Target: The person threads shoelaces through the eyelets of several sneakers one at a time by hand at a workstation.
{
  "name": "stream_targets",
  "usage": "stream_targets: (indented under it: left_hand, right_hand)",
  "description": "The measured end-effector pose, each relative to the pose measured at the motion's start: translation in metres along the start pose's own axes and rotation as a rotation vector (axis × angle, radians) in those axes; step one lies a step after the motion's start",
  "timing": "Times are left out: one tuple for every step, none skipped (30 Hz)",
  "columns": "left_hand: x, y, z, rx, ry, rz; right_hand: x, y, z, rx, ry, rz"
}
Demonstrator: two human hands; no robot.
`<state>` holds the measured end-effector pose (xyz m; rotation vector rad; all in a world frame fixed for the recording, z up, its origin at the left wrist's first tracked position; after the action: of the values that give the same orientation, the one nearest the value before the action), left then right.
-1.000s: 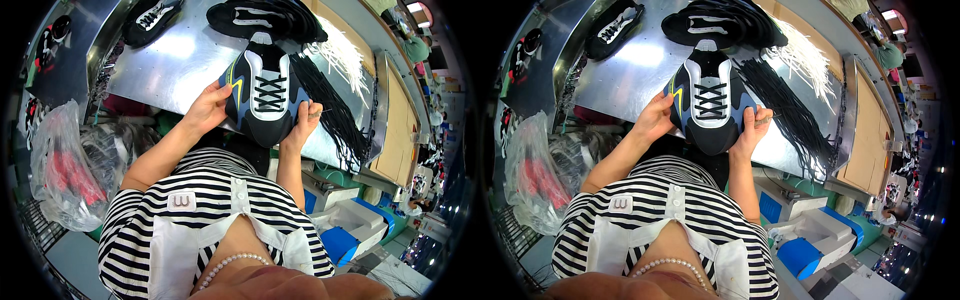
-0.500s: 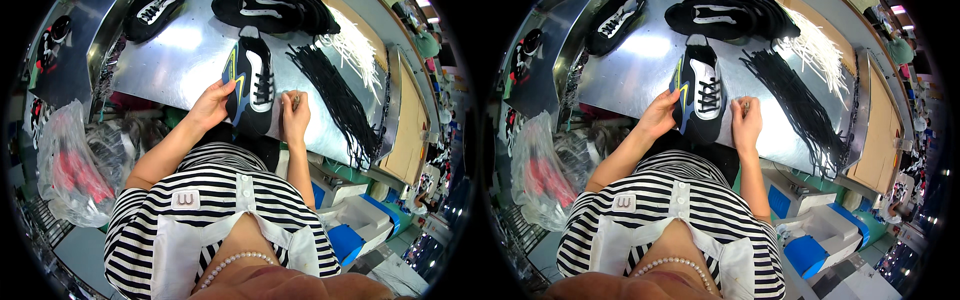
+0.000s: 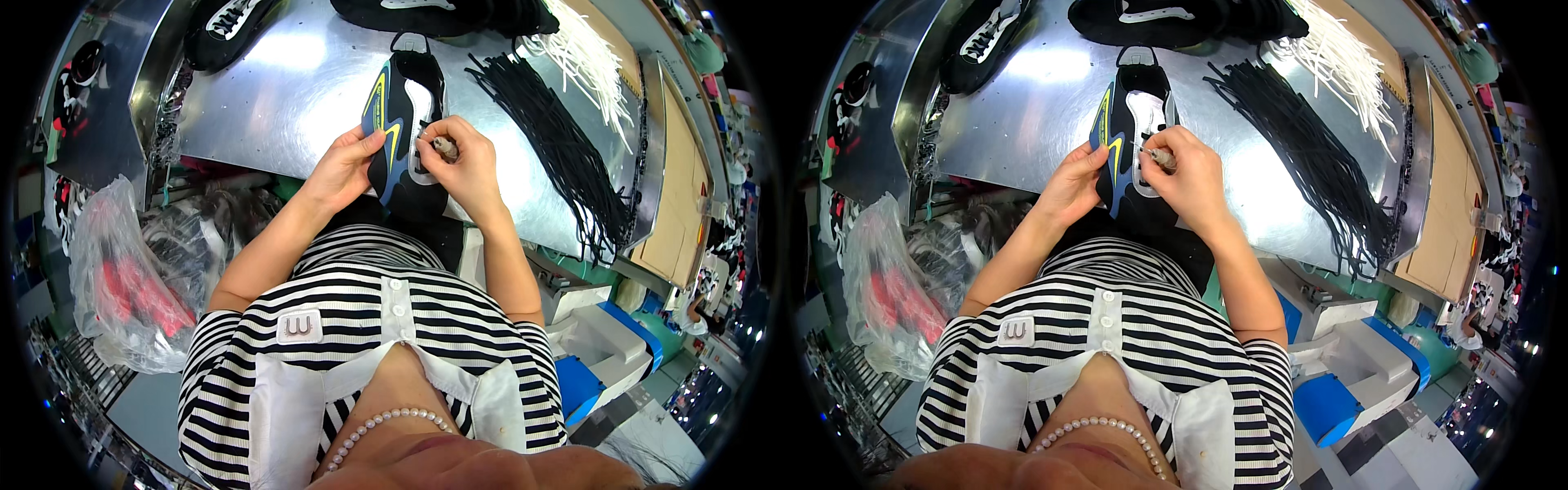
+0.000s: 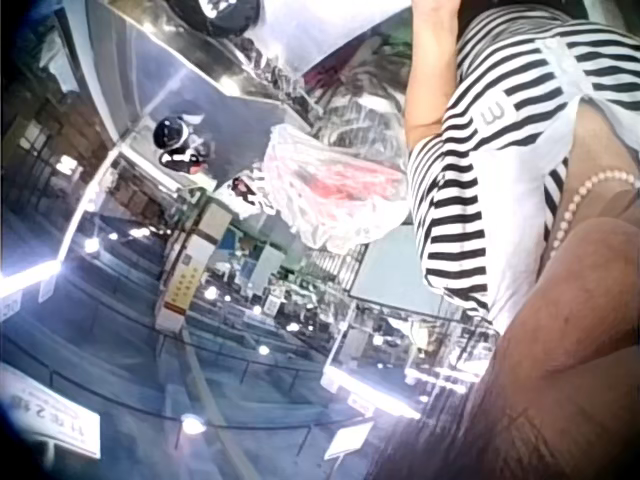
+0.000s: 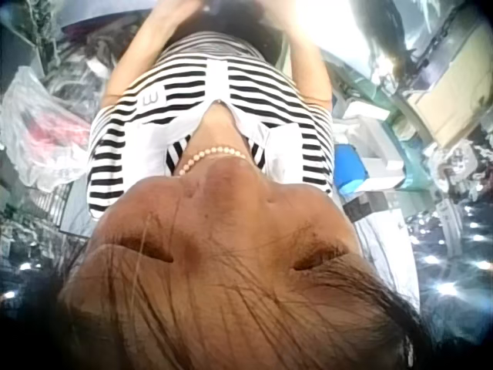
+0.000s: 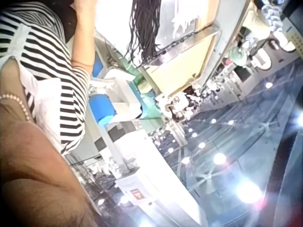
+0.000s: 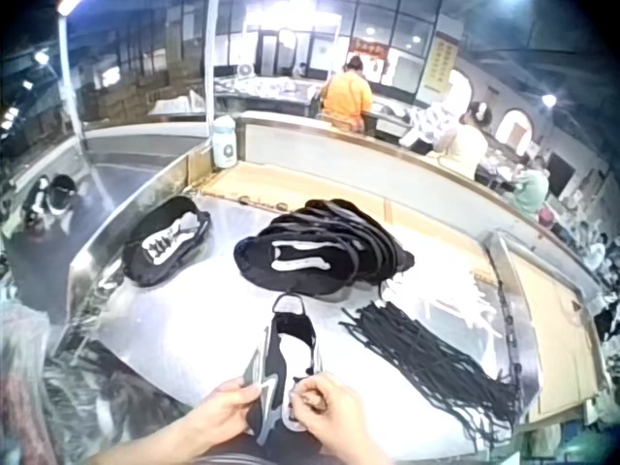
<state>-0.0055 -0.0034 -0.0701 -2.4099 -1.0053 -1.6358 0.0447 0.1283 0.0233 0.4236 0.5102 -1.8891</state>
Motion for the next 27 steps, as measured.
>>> stream_targets:
  left_hand:
    - [0.001, 0.000, 0.000, -0.014, -0.005, 0.004]
    - [0.000, 0.001, 0.000, -0.028, -0.010, 0.008]
    - [0.000, 0.001, 0.002, -0.054, -0.004, 0.034]
    - [-0.003, 0.000, 0.004, -0.080, 0.002, 0.060]
    - [-0.005, -0.001, 0.007, -0.106, 0.008, 0.086]
    - [-0.007, -0.002, 0.010, -0.112, 0.020, 0.106]
    - [-0.009, -0.003, 0.013, -0.117, 0.033, 0.125]
    - [-0.010, -0.004, 0.015, -0.123, 0.045, 0.146]
    - [-0.012, -0.005, 0.015, -0.123, 0.054, 0.143]
    - [-0.015, -0.005, 0.014, -0.123, 0.062, 0.142]
    - [-0.017, -0.005, 0.014, -0.123, 0.069, 0.140]
    - [-0.019, -0.006, 0.014, -0.112, 0.093, 0.147]
    - [-0.021, -0.006, 0.014, -0.110, 0.107, 0.150]
    - [-0.022, -0.007, 0.015, -0.107, 0.120, 0.154]
    - [-0.022, -0.009, 0.017, -0.113, 0.128, 0.158]
    - [-0.023, -0.010, 0.018, -0.114, 0.146, 0.162]
    - [-0.024, -0.010, 0.019, -0.116, 0.164, 0.166]
    - [-0.023, -0.011, 0.020, -0.118, 0.183, 0.171]
    - [-0.021, -0.011, 0.020, -0.117, 0.185, 0.172]
    - [-0.018, -0.009, 0.021, -0.117, 0.186, 0.174]
    - [-0.016, -0.007, 0.021, -0.115, 0.186, 0.171]
    - [-0.010, -0.006, 0.022, -0.120, 0.201, 0.223]
    - [-0.010, -0.006, 0.023, -0.123, 0.191, 0.207]
    - [-0.011, -0.005, 0.025, -0.126, 0.181, 0.192]
    - [-0.011, -0.004, 0.026, -0.128, 0.172, 0.177]
    - [-0.005, -0.002, 0.025, -0.154, 0.177, 0.212]
    - [-0.002, -0.002, 0.026, -0.155, 0.175, 0.225]
  right_hand:
    - [0.001, 0.000, -0.004, 0.046, -0.070, 0.037]
    - [0.002, 0.000, -0.007, 0.093, -0.140, 0.075]
    - [0.003, 0.001, -0.009, 0.132, -0.189, 0.113]
    - [0.003, 0.003, -0.011, 0.171, -0.238, 0.151]
    - [0.004, 0.005, -0.014, 0.209, -0.287, 0.189]
    - [0.003, 0.008, -0.018, 0.207, -0.296, 0.208]
    - [0.003, 0.009, -0.017, 0.215, -0.316, 0.217]
    - [0.002, 0.009, -0.015, 0.223, -0.336, 0.224]
    - [0.001, 0.011, -0.015, 0.234, -0.359, 0.227]
    - [-0.005, 0.010, -0.011, 0.146, -0.369, 0.176]
    - [-0.013, 0.008, -0.008, 0.057, -0.378, 0.123]
    - [-0.027, 0.005, -0.007, 0.024, -0.369, 0.032]
    - [-0.040, -0.001, -0.004, -0.022, -0.306, -0.026]
    - [-0.043, -0.008, 0.008, -0.077, -0.244, -0.018]
    - [-0.046, -0.014, 0.015, -0.127, -0.183, -0.019]
    - [-0.039, -0.019, 0.014, -0.130, -0.145, 0.029]
    - [-0.030, -0.025, 0.012, -0.134, -0.108, 0.076]
    - [-0.022, -0.030, 0.011, -0.137, -0.069, 0.123]
    - [-0.016, -0.032, 0.009, -0.104, -0.089, 0.191]
    - [-0.011, -0.035, 0.009, -0.071, -0.110, 0.259]
    - [-0.006, -0.036, 0.007, -0.040, -0.136, 0.330]
    - [-0.006, -0.038, 0.007, -0.076, -0.194, 0.351]
    - [-0.005, -0.041, 0.001, -0.041, -0.164, 0.378]
    - [-0.006, -0.043, -0.005, -0.005, -0.132, 0.405]
    - [-0.004, -0.043, -0.011, 0.032, -0.101, 0.433]
    - [-0.001, -0.042, -0.016, 0.057, -0.117, 0.448]
    - [0.000, -0.041, -0.013, 0.048, -0.142, 0.446]
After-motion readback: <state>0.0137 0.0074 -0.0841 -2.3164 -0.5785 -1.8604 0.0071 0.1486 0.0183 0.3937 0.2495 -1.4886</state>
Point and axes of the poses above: each hand's wrist, its own y-axis away from the middle knuckle, its own x-axis out of the palm, z = x × y, the point moved 9 cm from there along -y, towards the middle knuckle, and after that the axes turned 3 degrees about x, right-handed, at the moved point
